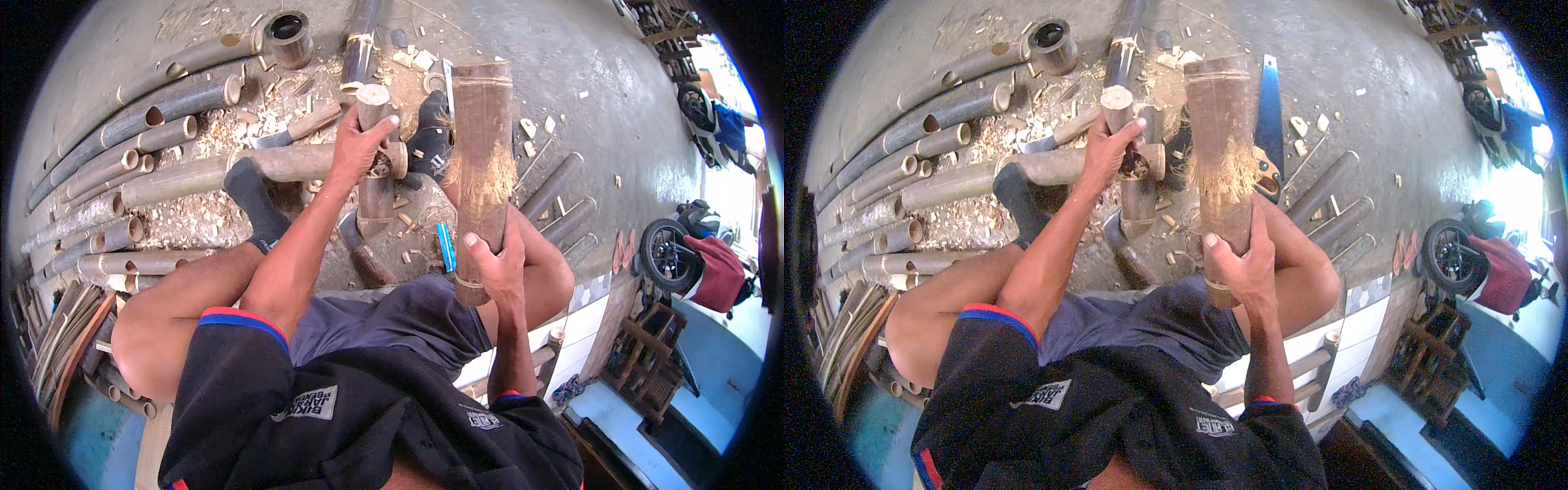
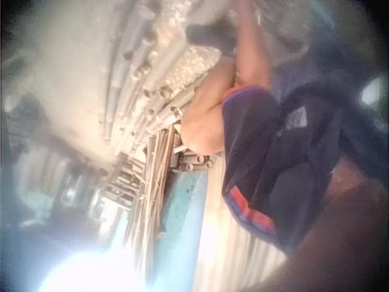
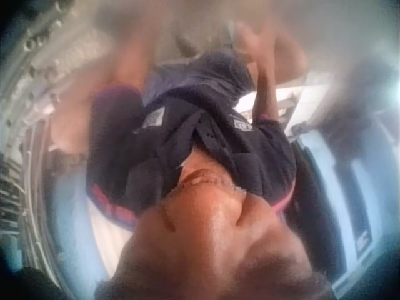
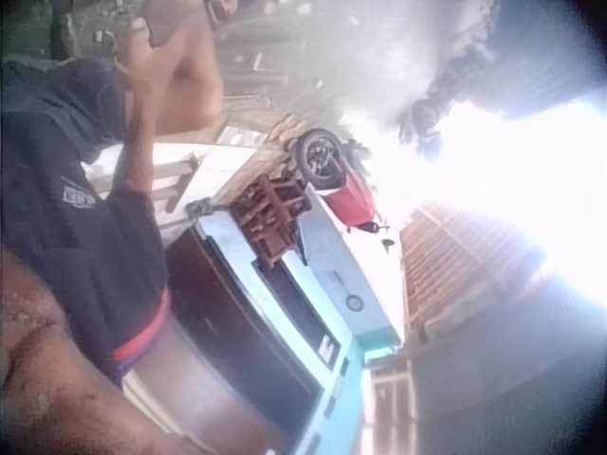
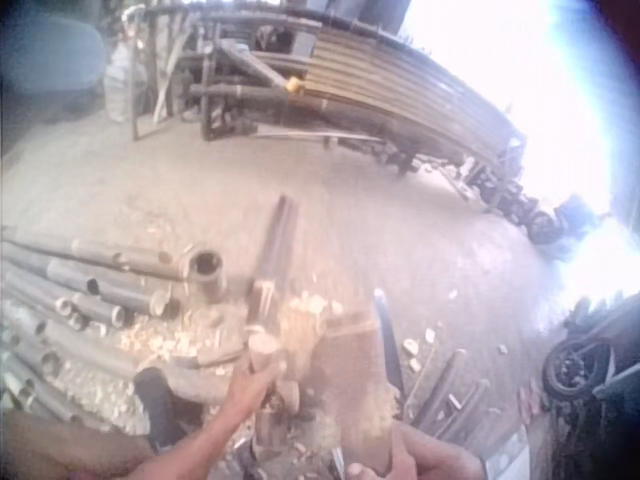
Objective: The person sits on the floor and uses a wooden mallet to repeatedly strike a bamboo piece held in a wooden block, shaping its end. The person then measures the bamboo with a tape measure.
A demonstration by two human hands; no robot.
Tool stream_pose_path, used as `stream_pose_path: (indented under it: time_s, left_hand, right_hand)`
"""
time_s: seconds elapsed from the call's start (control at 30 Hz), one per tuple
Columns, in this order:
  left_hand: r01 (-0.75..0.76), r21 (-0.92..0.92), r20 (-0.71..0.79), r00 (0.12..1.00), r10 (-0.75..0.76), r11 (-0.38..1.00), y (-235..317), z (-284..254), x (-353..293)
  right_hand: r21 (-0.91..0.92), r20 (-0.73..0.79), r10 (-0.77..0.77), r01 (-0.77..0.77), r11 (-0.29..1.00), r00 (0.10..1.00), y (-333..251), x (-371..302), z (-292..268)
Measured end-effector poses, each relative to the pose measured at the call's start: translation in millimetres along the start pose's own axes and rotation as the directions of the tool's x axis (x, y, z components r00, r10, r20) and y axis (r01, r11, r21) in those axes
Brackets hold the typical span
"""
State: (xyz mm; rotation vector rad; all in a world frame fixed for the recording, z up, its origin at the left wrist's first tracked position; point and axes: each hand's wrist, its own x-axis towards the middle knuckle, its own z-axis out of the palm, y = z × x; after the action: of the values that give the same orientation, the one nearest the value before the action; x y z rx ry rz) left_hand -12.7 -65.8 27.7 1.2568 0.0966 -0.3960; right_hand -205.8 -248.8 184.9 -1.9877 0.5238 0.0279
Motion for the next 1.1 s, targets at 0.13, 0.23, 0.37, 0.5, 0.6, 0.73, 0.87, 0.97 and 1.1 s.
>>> stream_pose_path:
  time_s: [0.13,0.23,0.37,0.5,0.6,0.73,0.87,0.97,1.1]
  left_hand:
    - [-0.055,-0.023,-0.061,0.997,0.054,0.998,-14.3,10.1,-3.9]
    - [-0.023,0.028,-0.025,0.999,0.024,0.999,-19.8,6.9,-3.4]
    - [0.023,0.045,-0.019,1.000,-0.022,0.999,-20.2,8.6,-6.2]
    - [0.041,0.061,-0.006,0.999,-0.040,0.997,-23.2,8.5,-6.6]
    - [-0.026,0.056,0.022,0.999,0.025,0.998,-27.6,8.2,-8.2]
    - [-0.009,0.074,0.060,0.998,0.005,0.997,-33.8,11.3,-5.4]
    - [-0.046,0.024,0.105,0.994,0.043,0.999,-21.6,17.8,-12.0]
    - [-0.032,0.097,0.073,0.997,0.025,0.995,-18.7,11.5,-18.8]
    - [-0.027,0.152,0.141,0.990,0.005,0.988,-33.7,10.3,-9.5]
  right_hand:
    - [-0.033,0.032,0.020,-0.019,0.999,0.999,-3.9,2.8,-0.3]
    - [-0.044,0.060,-0.013,0.015,0.999,0.998,-0.6,7.2,3.6]
    - [-0.076,0.089,-0.047,0.054,0.996,0.995,-10.0,13.9,4.4]
    - [-0.128,0.086,-0.125,0.135,0.983,0.988,-12.7,18.9,1.3]
    - [-0.034,0.074,-0.181,0.184,0.982,0.981,-18.7,22.6,-0.2]
    - [-0.082,0.048,-0.190,0.194,0.978,0.981,-27.6,33.1,20.5]
    - [-0.451,0.133,-0.076,0.128,0.883,0.988,-24.0,52.8,23.6]
    - [-0.234,0.052,-0.191,0.197,0.952,0.980,-55.9,53.4,16.2]
    - [-0.315,0.145,-0.130,0.170,0.934,0.981,-35.1,55.3,22.6]
